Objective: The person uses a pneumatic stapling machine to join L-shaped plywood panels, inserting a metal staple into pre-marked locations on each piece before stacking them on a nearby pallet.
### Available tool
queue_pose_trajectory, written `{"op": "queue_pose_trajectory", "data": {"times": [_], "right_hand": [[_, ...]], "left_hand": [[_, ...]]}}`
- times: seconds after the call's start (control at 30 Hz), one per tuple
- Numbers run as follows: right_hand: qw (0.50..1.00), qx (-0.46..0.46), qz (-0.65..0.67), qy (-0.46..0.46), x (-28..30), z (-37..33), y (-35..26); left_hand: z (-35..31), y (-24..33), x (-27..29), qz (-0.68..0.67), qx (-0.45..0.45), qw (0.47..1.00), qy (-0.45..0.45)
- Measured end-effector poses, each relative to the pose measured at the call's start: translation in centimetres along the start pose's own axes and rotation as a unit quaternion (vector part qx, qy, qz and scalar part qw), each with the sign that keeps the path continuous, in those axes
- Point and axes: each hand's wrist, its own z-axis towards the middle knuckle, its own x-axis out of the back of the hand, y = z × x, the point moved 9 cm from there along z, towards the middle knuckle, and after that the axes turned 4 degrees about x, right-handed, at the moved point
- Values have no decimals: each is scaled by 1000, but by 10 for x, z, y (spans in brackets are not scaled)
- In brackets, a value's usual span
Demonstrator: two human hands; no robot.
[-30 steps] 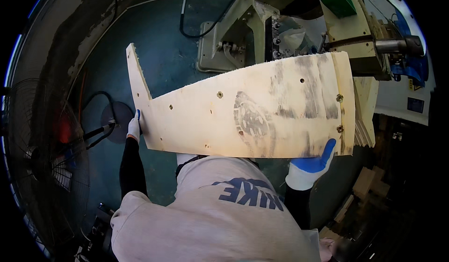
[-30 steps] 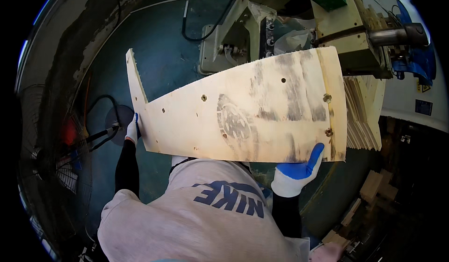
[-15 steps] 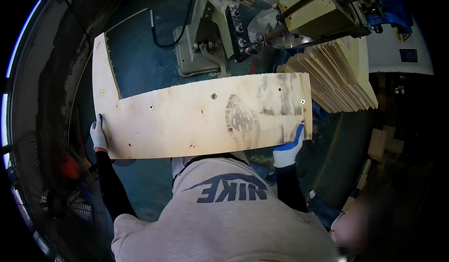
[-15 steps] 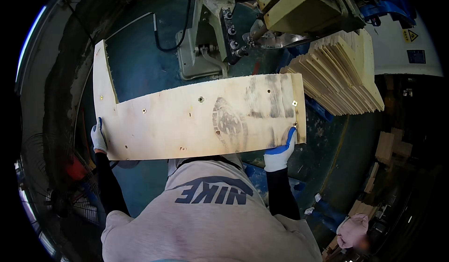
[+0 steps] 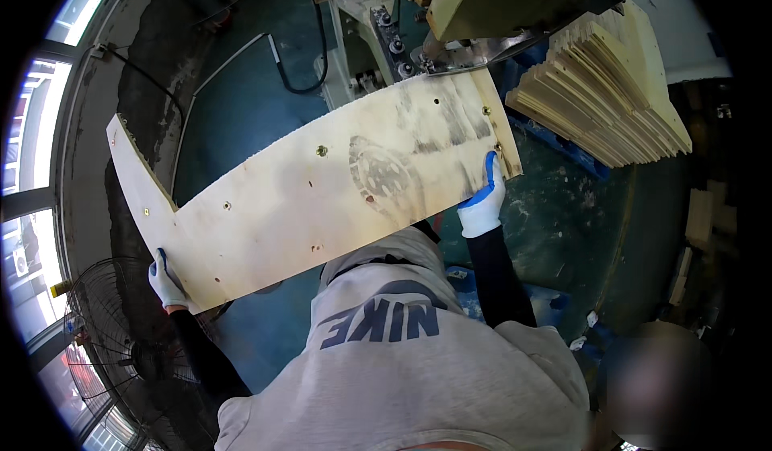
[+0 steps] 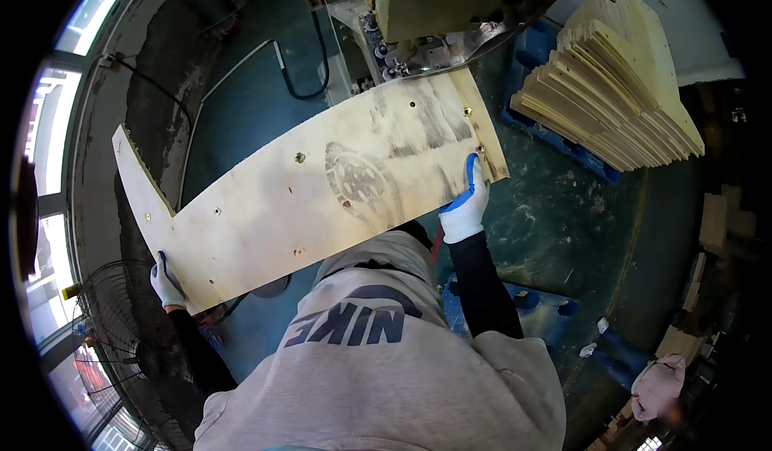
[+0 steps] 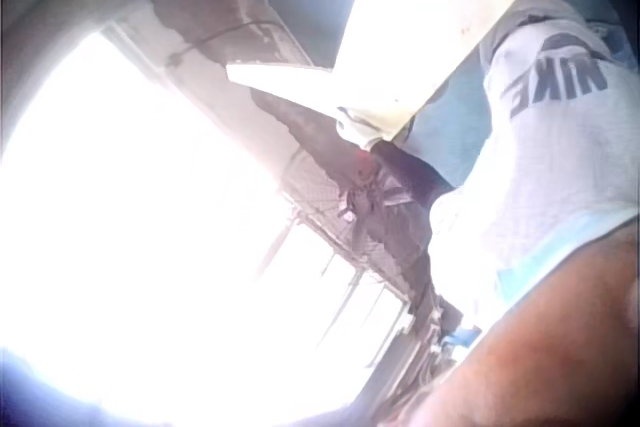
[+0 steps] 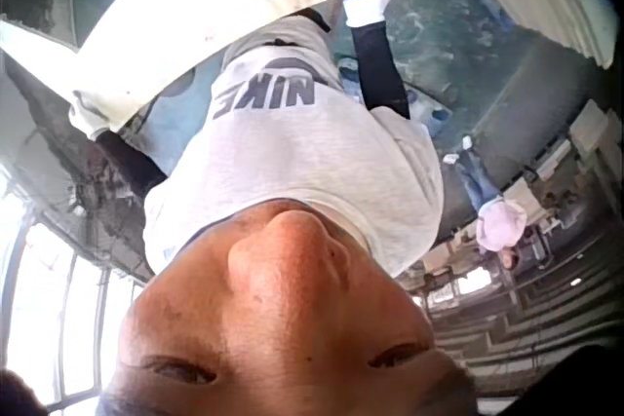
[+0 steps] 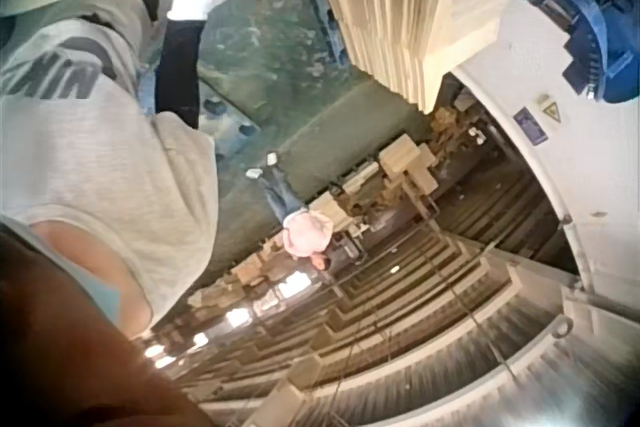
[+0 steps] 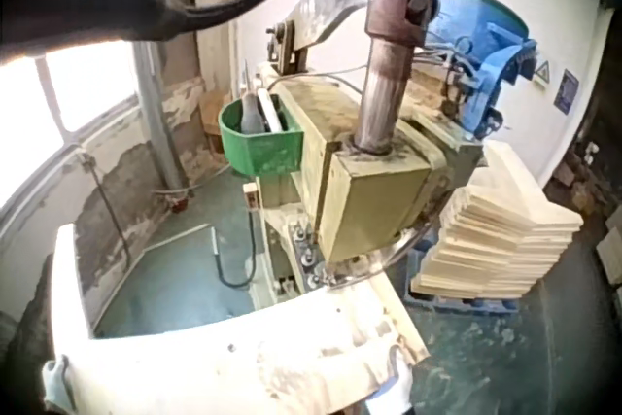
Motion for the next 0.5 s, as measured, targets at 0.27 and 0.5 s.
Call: {"op": "queue_pose_trajectory", "data": {"times": [0.27,0.5], "right_hand": [[999,2,19,-40,-31,17,-11],[999,9,0,-52,-36,29,-17]], "left_hand": [[-1,-5,4,16,19,1000,-10],[1,-9,13,80,10,997,-6]]}}
